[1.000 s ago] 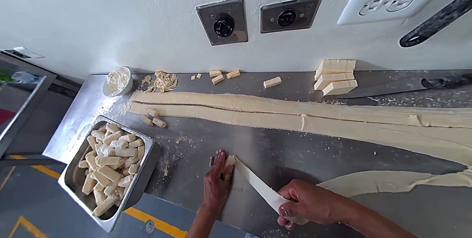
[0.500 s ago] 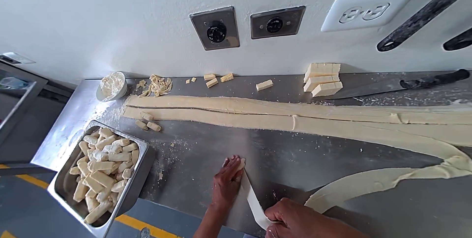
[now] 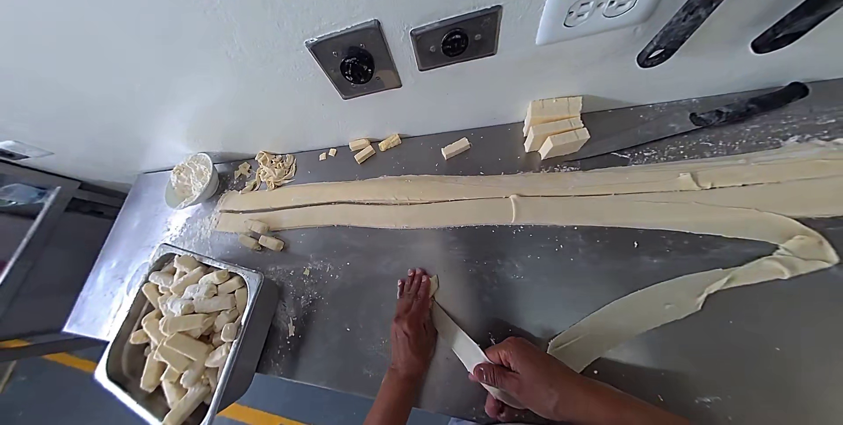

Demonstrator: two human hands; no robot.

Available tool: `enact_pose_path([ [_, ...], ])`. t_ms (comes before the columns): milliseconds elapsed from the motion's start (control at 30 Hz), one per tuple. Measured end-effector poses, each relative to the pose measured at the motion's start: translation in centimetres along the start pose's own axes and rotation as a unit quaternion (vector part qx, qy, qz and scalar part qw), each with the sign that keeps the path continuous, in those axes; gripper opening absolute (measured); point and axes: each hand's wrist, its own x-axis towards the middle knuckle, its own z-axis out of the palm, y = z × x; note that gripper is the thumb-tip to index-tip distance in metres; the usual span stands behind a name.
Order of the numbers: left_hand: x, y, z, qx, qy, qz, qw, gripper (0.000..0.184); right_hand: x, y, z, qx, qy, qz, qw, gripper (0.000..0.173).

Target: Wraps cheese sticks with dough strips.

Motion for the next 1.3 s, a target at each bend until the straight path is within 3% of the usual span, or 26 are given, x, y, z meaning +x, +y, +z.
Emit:
enact_pose_path([
  [100, -0.8, 1.0, -0.5, -0.008, -0.055, 0.04, 0.998, 0.036, 0.3, 0.2, 0.0, 0.032, -0.019, 0.017, 0.999, 0.034],
  [267, -0.4, 0.2, -0.1, -0.006, -0.036, 0.0, 0.999, 0.046, 0.6, 0.1, 0.4, 0.095, -0.058, 0.035, 0.993, 0.029],
  [367, -0.3, 0.7, 0.4, -0.016, -0.009, 0.01, 1.0, 0.03, 0.9, 0.4, 0.6, 0.147, -0.067, 0.051, 0.986, 0.026],
  [500, -0.8, 1.5, 0.0, -0.008, -0.057, 0.056, 0.997, 0.036, 1.0, 0.1, -0.1, 0.175, -0.044, 0.064, 0.982, 0.027],
  [667, -1.0, 1.3, 0.0, -0.033, -0.054, 0.008, 0.998, 0.043, 1.0, 0.1, -0.7, 0.173, -0.02, 0.057, 0.983, 0.029],
  [800, -0.6, 1.6, 0.5, -0.061, -0.018, 0.016, 0.998, 0.029, 1.3, 0.1, -1.1, 0.174, 0.015, 0.062, 0.983, 0.029],
  [933, -1.1, 1.7, -0.5, -0.084, -0.069, 0.05, 0.993, 0.028, 1.2, -0.2, -1.9, 0.166, 0.025, 0.064, 0.984, 0.029],
  [1067, -1.4, 2.2, -0.6, -0.071, -0.067, -0.022, 0.995, 0.034, 1.4, -0.5, -2.2, 0.182, -0.022, 0.07, 0.981, 0.026],
  [1167, -2.7, 4.5, -0.2, -0.094, -0.093, -0.065, 0.989, 0.037, 2.3, -0.8, -1.9, 0.178, -0.007, 0.069, 0.982, 0.023],
  [1233, -2.7, 5.6, -1.1, -0.154, -0.099, -0.14, 0.973, 0.036, 2.7, -1.2, -1.7, 0.154, 0.014, 0.072, 0.985, 0.022],
  [1300, -1.5, 5.8, -2.5, -0.255, -0.103, -0.275, 0.921, 0.028, 2.6, -1.8, -1.7, 0.104, 0.017, 0.059, 0.993, 0.021],
])
